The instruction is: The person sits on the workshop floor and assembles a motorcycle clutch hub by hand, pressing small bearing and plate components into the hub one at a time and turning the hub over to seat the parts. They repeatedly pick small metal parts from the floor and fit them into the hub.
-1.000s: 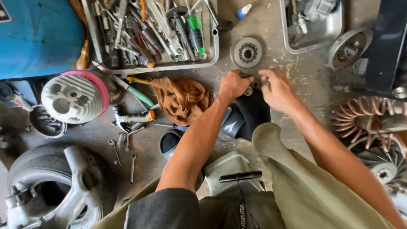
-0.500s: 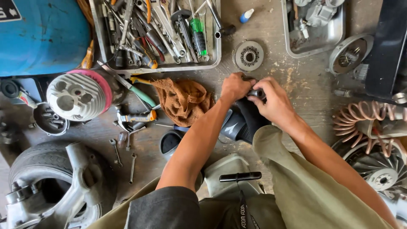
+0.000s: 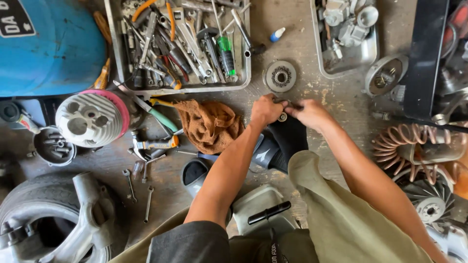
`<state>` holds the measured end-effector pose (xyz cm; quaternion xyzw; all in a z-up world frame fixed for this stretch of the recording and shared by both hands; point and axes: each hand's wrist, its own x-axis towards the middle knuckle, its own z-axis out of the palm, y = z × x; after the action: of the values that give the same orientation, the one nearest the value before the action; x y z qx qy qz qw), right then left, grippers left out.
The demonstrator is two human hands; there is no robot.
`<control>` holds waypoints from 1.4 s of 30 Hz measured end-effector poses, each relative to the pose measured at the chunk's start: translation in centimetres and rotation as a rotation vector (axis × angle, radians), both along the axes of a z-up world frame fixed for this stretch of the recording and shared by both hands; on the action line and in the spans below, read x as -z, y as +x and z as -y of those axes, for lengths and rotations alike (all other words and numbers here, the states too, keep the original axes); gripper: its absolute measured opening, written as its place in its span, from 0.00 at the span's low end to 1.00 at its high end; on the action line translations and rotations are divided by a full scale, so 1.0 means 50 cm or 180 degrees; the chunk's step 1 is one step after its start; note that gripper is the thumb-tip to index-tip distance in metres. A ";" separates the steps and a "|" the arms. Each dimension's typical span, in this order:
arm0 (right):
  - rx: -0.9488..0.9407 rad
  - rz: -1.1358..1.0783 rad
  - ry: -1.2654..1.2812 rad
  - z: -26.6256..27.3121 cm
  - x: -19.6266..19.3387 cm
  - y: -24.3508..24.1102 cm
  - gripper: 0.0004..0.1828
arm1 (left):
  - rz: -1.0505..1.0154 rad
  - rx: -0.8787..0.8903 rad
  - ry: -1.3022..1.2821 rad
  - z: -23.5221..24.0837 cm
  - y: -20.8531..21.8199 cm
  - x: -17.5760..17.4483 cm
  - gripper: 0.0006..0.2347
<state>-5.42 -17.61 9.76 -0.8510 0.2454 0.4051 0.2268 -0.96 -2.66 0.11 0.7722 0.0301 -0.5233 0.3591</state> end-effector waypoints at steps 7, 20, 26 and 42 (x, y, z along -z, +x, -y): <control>0.0156 0.0027 -0.0018 0.017 0.077 0.019 0.32 | 0.0034 -0.0173 -0.0091 -0.002 -0.008 0.008 0.28; -0.0004 -0.0043 -0.0242 -0.035 0.024 0.008 0.30 | 0.0085 -0.0009 -0.0211 -0.015 -0.014 0.020 0.29; -0.0108 -0.0066 -0.0268 -0.041 0.005 0.037 0.28 | 0.0039 -0.0069 -0.0211 -0.011 0.008 0.021 0.30; 0.0033 -0.0059 -0.0260 -0.036 0.020 0.019 0.24 | -0.0051 -0.0042 -0.0257 0.004 0.006 0.054 0.34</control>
<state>-4.46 -15.79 8.75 -0.8545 0.2682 0.4014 0.1917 -0.67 -2.88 -2.57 0.7526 0.0170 -0.5279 0.3932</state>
